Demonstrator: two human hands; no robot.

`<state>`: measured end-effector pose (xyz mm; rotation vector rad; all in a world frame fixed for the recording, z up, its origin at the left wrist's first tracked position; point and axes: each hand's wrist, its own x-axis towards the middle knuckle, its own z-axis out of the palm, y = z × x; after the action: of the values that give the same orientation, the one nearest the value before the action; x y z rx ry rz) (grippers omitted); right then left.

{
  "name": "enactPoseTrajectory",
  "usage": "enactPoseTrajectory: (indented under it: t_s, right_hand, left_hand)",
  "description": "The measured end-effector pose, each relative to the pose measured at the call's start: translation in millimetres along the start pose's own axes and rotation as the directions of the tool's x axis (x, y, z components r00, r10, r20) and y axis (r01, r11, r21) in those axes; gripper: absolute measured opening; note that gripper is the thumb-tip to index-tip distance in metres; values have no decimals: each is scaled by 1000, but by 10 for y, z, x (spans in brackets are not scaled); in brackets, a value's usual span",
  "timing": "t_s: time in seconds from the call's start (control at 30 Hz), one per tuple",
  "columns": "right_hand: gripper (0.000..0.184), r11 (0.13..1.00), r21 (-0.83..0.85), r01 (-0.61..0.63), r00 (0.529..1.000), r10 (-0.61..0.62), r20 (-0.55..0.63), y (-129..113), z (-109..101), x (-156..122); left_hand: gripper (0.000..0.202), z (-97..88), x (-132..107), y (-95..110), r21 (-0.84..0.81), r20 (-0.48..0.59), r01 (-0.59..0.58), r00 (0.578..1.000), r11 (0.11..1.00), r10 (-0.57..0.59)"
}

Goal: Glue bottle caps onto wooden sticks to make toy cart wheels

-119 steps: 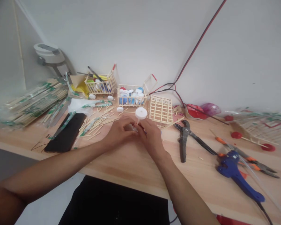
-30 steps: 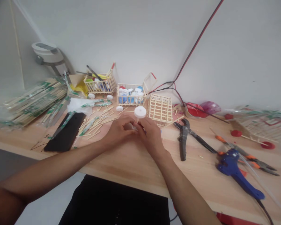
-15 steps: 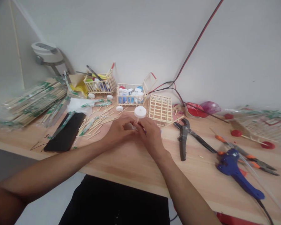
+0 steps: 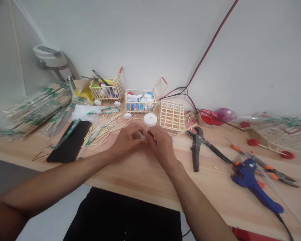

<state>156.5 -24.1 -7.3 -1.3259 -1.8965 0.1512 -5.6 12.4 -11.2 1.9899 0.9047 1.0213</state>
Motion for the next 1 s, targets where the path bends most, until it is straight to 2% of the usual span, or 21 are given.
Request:
enactPoseTrajectory:
  t_s: [1.0]
  right_hand:
    - [18,1000,1,-25,1000,25,12,-12,-7,-6]
  left_hand:
    - [14,-6,-4,14,3,5,7,1000,1000,-7]
